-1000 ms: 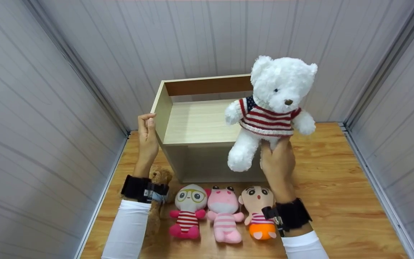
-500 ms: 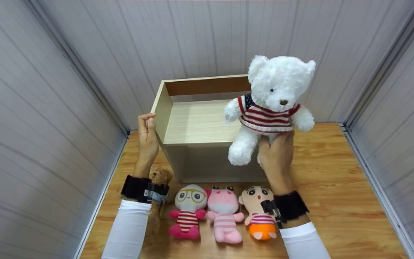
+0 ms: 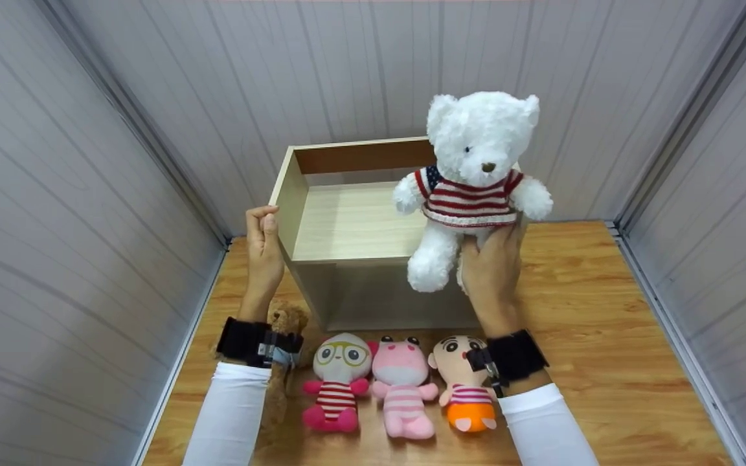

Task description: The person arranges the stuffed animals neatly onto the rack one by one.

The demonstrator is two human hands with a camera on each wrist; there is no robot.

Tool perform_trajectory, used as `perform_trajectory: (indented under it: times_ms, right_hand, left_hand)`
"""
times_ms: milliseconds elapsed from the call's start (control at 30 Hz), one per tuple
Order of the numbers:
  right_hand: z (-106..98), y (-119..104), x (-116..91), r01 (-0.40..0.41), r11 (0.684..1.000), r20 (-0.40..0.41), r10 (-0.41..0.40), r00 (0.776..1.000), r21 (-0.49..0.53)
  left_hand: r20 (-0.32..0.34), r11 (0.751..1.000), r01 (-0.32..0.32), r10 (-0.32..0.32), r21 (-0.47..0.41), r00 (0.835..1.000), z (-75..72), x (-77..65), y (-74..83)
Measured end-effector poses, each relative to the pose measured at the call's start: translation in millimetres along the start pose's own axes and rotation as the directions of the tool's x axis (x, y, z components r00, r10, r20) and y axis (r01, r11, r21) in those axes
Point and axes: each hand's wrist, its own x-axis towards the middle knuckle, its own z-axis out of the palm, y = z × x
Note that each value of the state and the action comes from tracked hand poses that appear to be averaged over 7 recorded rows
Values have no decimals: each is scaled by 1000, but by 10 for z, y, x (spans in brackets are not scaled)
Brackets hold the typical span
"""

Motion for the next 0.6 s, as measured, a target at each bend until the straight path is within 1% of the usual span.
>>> perform_trajectory:
  times_ms: [100,200,333,600]
  right_hand:
    - [-11,-8,3,-13,1000,21,13,1000,-18]
    - [1,-19,52,-30,999,22,31,999,-42]
    - [18,-21,115,-55,997,42,58,997,-60]
    - [42,-3,184,-80,994,59,84,995,-81]
  left_hand:
    - [0,1000,-1,1,-6,1000,-23,-91,-8]
    - [9,1000,-11,11,-5,1000,-15,-87,-10]
    - [6,1000,-22,22,-3,1000,-6,-88,-12]
    - [5,999,-35,35,0,999,10,-80,-10]
